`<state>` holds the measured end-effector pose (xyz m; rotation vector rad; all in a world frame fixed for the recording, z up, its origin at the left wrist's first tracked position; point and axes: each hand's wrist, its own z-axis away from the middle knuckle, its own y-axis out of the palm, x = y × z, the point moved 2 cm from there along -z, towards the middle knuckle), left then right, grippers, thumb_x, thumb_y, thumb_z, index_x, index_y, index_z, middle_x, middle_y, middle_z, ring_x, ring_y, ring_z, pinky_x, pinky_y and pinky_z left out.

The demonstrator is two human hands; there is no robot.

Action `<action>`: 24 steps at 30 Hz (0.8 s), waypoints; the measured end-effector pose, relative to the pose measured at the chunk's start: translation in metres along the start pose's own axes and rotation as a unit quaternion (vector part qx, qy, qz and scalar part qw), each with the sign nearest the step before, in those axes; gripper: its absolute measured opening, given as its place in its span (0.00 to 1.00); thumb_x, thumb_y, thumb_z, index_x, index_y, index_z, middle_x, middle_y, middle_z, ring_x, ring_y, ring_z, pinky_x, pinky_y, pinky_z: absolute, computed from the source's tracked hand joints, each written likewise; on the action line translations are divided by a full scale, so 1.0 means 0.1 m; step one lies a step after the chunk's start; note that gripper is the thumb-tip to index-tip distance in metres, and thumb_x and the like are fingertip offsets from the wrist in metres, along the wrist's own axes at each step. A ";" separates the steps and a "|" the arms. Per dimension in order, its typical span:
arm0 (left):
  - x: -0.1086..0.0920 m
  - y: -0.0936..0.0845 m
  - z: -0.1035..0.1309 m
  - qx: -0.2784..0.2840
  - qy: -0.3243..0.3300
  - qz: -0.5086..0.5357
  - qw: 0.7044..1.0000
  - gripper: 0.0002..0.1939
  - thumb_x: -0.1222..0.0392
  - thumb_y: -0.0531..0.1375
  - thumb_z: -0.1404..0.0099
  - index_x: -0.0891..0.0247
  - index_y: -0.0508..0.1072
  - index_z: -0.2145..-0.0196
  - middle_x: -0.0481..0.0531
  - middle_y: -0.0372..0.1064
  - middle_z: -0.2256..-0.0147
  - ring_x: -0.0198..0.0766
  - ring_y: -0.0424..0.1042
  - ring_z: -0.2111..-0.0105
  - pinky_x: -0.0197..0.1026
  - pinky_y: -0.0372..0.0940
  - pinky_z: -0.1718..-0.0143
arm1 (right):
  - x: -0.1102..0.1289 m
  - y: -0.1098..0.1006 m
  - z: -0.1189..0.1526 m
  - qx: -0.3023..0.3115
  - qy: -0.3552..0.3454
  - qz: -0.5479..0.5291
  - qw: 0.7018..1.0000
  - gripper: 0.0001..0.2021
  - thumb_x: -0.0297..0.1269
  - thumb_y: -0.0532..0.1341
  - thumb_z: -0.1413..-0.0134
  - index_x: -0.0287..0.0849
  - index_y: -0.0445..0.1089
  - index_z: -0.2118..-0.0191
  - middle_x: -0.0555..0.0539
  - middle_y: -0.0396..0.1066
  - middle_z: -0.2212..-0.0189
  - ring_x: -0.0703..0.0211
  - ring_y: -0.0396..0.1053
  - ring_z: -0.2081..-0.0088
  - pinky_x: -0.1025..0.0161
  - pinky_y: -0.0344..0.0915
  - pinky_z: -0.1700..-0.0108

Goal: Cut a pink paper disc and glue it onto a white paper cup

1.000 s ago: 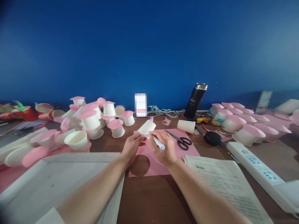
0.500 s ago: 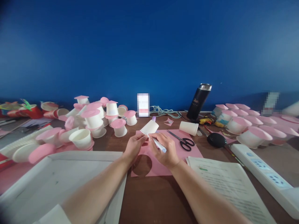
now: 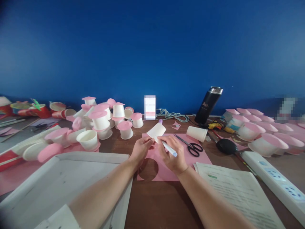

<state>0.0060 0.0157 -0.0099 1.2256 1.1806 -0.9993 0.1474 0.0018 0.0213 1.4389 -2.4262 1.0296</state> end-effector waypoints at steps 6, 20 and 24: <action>0.02 0.00 0.00 0.006 0.003 -0.010 1.000 0.11 0.54 0.61 0.45 0.64 0.76 0.76 0.52 0.71 0.74 0.36 0.69 0.73 0.38 0.65 0.67 | -0.02 0.01 -0.01 -0.014 -0.010 0.005 1.000 0.05 0.33 0.57 0.42 0.44 0.69 0.61 0.44 0.74 0.66 0.55 0.71 0.64 0.58 0.67 0.60; 0.03 -0.01 -0.01 0.000 -0.005 0.005 1.000 0.12 0.53 0.63 0.47 0.65 0.76 0.77 0.52 0.70 0.74 0.36 0.68 0.73 0.39 0.65 0.68 | -0.03 0.03 -0.01 -0.012 0.008 0.047 0.999 0.06 0.34 0.55 0.39 0.44 0.68 0.59 0.44 0.73 0.65 0.51 0.70 0.61 0.54 0.66 0.57; 0.06 -0.01 -0.01 0.001 -0.008 0.003 1.000 0.11 0.54 0.62 0.45 0.65 0.76 0.74 0.52 0.71 0.74 0.35 0.68 0.73 0.39 0.66 0.67 | 0.00 0.00 -0.01 -0.032 0.016 0.026 0.999 0.08 0.34 0.54 0.39 0.45 0.67 0.57 0.44 0.73 0.64 0.52 0.70 0.60 0.54 0.66 0.57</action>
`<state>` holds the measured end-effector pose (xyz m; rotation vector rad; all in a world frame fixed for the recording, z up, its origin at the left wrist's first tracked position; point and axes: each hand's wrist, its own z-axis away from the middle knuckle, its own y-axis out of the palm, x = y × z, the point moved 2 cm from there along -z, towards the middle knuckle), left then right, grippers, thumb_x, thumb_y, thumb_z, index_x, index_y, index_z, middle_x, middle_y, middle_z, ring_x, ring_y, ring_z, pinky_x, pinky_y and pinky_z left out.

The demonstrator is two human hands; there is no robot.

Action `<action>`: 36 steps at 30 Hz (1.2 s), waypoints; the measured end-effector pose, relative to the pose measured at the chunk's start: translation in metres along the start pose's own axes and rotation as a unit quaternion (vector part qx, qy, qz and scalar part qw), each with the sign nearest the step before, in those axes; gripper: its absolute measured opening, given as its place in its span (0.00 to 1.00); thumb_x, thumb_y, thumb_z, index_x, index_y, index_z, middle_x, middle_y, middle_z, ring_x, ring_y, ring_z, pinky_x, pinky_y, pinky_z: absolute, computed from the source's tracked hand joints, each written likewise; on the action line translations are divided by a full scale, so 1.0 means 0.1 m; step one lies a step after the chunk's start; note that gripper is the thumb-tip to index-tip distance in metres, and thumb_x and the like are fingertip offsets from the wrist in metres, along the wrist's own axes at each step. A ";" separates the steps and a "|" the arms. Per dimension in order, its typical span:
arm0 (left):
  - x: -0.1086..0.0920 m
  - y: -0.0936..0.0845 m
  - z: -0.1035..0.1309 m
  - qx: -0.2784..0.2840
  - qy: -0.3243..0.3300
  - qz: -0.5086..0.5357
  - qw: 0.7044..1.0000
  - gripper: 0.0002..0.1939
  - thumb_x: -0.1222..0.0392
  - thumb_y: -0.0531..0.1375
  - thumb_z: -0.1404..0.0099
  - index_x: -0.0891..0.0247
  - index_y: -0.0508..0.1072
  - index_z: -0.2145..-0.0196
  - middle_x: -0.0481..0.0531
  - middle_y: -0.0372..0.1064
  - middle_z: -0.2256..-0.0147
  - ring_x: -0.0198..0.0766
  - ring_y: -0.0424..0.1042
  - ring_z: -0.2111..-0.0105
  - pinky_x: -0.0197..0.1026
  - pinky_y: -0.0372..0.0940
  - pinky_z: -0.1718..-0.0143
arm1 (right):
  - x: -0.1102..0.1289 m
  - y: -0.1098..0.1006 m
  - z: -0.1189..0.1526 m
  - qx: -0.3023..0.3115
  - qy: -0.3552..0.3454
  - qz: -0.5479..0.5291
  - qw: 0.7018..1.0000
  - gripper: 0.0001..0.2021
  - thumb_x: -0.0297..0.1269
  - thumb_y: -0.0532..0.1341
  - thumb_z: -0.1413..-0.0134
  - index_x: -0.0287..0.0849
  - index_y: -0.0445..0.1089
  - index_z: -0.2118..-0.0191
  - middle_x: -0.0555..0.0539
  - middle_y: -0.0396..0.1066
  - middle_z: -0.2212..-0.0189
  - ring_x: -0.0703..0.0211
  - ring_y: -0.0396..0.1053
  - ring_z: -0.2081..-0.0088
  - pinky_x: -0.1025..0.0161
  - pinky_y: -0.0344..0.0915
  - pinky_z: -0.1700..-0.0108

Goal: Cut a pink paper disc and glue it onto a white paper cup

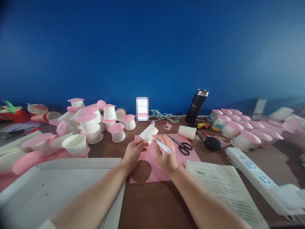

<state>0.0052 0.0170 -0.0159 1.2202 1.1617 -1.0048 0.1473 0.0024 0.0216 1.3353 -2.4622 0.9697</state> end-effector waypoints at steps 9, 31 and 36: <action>-0.05 0.01 0.02 0.015 0.002 0.001 1.000 0.11 0.53 0.62 0.46 0.65 0.77 0.74 0.50 0.70 0.74 0.36 0.68 0.71 0.38 0.66 0.66 | 0.01 0.07 0.04 0.027 -0.050 0.048 0.997 0.08 0.29 0.54 0.40 0.42 0.66 0.57 0.44 0.74 0.63 0.54 0.70 0.61 0.54 0.63 0.56; 0.00 -0.06 -0.01 0.028 -0.013 -0.049 0.998 0.15 0.50 0.59 0.43 0.65 0.77 0.70 0.50 0.72 0.73 0.37 0.70 0.71 0.38 0.65 0.66 | -0.01 0.11 0.08 0.032 -0.036 0.024 0.999 0.09 0.29 0.54 0.40 0.44 0.67 0.56 0.45 0.74 0.63 0.54 0.70 0.61 0.54 0.64 0.57; 0.04 -0.05 -0.03 0.029 -0.016 -0.060 0.998 0.16 0.49 0.59 0.42 0.65 0.77 0.69 0.51 0.72 0.72 0.37 0.70 0.71 0.38 0.65 0.66 | -0.04 0.12 0.07 0.042 -0.043 0.036 0.998 0.09 0.29 0.55 0.40 0.44 0.67 0.56 0.45 0.74 0.64 0.53 0.70 0.61 0.54 0.64 0.57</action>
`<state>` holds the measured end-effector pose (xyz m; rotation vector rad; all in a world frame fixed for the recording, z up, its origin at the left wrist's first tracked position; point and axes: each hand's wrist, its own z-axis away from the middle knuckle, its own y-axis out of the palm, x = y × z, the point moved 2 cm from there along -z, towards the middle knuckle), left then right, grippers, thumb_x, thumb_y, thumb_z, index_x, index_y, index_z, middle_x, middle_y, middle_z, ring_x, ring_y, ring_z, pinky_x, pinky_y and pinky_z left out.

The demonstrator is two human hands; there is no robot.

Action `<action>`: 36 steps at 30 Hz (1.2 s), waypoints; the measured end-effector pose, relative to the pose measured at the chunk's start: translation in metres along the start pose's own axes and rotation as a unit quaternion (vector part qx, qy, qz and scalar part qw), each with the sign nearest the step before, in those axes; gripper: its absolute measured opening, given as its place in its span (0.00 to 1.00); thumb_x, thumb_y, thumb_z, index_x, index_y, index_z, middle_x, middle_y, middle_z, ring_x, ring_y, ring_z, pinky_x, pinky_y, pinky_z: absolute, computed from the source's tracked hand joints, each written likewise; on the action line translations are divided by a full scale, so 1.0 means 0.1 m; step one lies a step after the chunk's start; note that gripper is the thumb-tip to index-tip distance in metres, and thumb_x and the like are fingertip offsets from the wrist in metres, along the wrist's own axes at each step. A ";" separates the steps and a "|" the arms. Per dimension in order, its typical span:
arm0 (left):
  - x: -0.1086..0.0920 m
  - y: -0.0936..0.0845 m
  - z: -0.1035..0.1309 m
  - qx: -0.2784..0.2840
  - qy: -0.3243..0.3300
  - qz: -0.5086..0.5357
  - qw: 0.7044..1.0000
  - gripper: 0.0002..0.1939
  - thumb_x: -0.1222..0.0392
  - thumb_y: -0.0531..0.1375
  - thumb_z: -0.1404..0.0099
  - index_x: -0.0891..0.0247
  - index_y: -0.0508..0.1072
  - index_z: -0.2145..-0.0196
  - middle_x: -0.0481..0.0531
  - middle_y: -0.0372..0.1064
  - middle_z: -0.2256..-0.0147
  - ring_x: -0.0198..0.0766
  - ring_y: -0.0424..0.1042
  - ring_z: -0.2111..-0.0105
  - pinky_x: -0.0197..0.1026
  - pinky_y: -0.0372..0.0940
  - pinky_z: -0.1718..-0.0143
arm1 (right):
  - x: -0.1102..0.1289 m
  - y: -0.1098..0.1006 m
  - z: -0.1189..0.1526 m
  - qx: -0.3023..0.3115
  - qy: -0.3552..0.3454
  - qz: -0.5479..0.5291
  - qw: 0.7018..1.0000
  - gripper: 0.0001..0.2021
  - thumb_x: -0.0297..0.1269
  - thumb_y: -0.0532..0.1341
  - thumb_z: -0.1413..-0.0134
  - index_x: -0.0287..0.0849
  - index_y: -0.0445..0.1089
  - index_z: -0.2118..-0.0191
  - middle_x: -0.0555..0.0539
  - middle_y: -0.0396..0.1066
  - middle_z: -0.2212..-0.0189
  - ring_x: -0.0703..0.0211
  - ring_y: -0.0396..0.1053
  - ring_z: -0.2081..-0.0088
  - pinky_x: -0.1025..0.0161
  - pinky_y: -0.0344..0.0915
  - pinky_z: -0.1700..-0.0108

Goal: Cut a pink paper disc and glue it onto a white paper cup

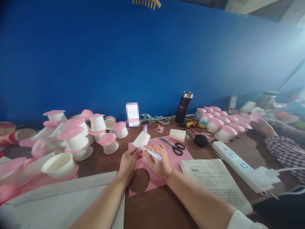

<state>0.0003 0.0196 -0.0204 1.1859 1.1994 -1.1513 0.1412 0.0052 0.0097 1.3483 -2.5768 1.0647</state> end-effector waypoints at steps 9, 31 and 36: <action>-0.02 0.01 0.02 0.007 0.013 -0.026 1.000 0.15 0.50 0.59 0.42 0.65 0.77 0.70 0.50 0.71 0.74 0.37 0.70 0.71 0.37 0.64 0.67 | 0.00 -0.02 -0.01 0.009 -0.008 0.002 1.000 0.08 0.28 0.55 0.41 0.43 0.67 0.57 0.46 0.74 0.63 0.54 0.69 0.61 0.53 0.62 0.55; -0.07 -0.05 0.04 -0.018 0.099 -0.157 0.983 0.13 0.53 0.56 0.40 0.62 0.71 0.77 0.47 0.68 0.77 0.36 0.68 0.73 0.36 0.61 0.69 | -0.01 0.00 -0.01 0.006 -0.016 -0.037 0.999 0.08 0.30 0.54 0.40 0.43 0.69 0.57 0.45 0.75 0.62 0.55 0.71 0.61 0.56 0.64 0.56; -0.12 0.00 0.08 -0.029 0.148 -0.232 0.961 0.12 0.59 0.54 0.39 0.62 0.70 0.78 0.46 0.67 0.76 0.33 0.65 0.74 0.34 0.58 0.70 | -0.01 -0.01 -0.03 -0.028 0.000 -0.005 1.000 0.07 0.30 0.56 0.41 0.43 0.69 0.58 0.46 0.76 0.63 0.54 0.72 0.60 0.55 0.63 0.56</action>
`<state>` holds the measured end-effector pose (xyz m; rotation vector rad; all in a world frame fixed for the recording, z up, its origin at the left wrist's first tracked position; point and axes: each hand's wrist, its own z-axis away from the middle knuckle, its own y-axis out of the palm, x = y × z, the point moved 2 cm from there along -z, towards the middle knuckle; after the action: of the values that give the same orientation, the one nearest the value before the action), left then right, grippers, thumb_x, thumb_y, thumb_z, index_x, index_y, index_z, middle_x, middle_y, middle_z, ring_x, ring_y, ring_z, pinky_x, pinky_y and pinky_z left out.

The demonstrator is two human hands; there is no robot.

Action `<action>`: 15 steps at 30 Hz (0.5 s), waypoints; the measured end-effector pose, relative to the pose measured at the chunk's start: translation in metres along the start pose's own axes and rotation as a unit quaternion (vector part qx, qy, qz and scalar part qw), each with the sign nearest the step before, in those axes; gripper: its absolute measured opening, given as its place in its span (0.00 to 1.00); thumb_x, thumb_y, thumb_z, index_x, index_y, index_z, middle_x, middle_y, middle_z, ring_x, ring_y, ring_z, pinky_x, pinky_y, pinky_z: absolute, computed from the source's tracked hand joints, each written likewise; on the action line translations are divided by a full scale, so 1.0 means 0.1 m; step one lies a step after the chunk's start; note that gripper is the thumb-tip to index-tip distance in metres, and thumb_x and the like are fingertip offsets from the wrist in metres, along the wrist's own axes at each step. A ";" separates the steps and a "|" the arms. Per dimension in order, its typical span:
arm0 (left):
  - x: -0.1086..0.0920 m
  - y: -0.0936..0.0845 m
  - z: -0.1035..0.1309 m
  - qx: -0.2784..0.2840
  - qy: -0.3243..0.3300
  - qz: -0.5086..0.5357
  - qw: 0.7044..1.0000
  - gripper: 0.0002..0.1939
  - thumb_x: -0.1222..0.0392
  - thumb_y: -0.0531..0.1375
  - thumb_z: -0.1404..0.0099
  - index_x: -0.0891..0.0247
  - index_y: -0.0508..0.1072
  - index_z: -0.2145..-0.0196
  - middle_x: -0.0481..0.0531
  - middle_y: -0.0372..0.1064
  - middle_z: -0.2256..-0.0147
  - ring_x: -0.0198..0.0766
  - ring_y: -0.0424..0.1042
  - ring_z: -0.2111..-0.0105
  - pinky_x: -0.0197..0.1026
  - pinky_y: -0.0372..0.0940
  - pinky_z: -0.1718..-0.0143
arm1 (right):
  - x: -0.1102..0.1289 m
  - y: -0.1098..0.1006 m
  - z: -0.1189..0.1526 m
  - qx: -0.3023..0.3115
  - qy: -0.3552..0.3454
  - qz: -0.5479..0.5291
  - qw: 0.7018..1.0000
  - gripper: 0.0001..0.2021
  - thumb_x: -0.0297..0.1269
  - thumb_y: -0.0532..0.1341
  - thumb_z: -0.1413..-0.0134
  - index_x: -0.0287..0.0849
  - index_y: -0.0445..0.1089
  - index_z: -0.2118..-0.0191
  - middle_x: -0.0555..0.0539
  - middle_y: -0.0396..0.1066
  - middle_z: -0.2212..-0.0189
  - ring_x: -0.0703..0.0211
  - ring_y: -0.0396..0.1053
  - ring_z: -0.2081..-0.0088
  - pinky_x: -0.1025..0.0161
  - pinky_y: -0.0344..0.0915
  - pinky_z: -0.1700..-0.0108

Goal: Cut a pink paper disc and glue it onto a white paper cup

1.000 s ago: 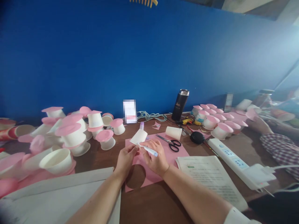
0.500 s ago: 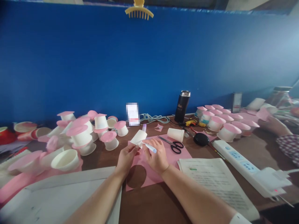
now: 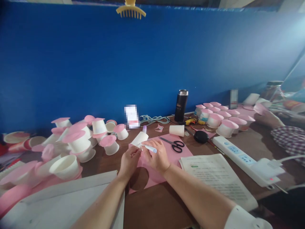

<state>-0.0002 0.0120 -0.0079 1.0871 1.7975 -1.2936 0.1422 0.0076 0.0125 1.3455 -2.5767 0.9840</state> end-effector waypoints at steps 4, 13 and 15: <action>-0.02 0.01 0.01 0.000 0.036 -0.006 0.999 0.10 0.62 0.53 0.39 0.62 0.71 0.75 0.48 0.68 0.72 0.33 0.67 0.71 0.34 0.59 0.68 | 0.01 0.00 0.00 0.028 -0.022 -0.022 0.999 0.08 0.31 0.55 0.40 0.44 0.69 0.57 0.46 0.76 0.63 0.55 0.72 0.61 0.55 0.64 0.57; 0.01 0.02 0.02 0.002 0.090 -0.075 0.993 0.10 0.65 0.52 0.39 0.62 0.70 0.75 0.50 0.68 0.71 0.34 0.67 0.69 0.35 0.59 0.65 | 0.04 0.00 0.00 0.046 -0.030 -0.040 0.998 0.09 0.30 0.55 0.39 0.44 0.69 0.56 0.46 0.76 0.61 0.55 0.72 0.60 0.56 0.64 0.56; 0.01 0.03 0.03 0.008 0.091 -0.089 0.992 0.10 0.65 0.52 0.39 0.62 0.70 0.75 0.50 0.67 0.72 0.34 0.66 0.70 0.35 0.59 0.66 | 0.02 0.00 0.00 0.036 -0.025 -0.026 0.999 0.08 0.30 0.56 0.40 0.44 0.69 0.57 0.46 0.76 0.61 0.55 0.72 0.60 0.56 0.64 0.56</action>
<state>0.0017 0.0102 -0.0110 1.1036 2.0618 -1.3512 0.1408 0.0059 0.0132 1.4665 -2.5504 1.0576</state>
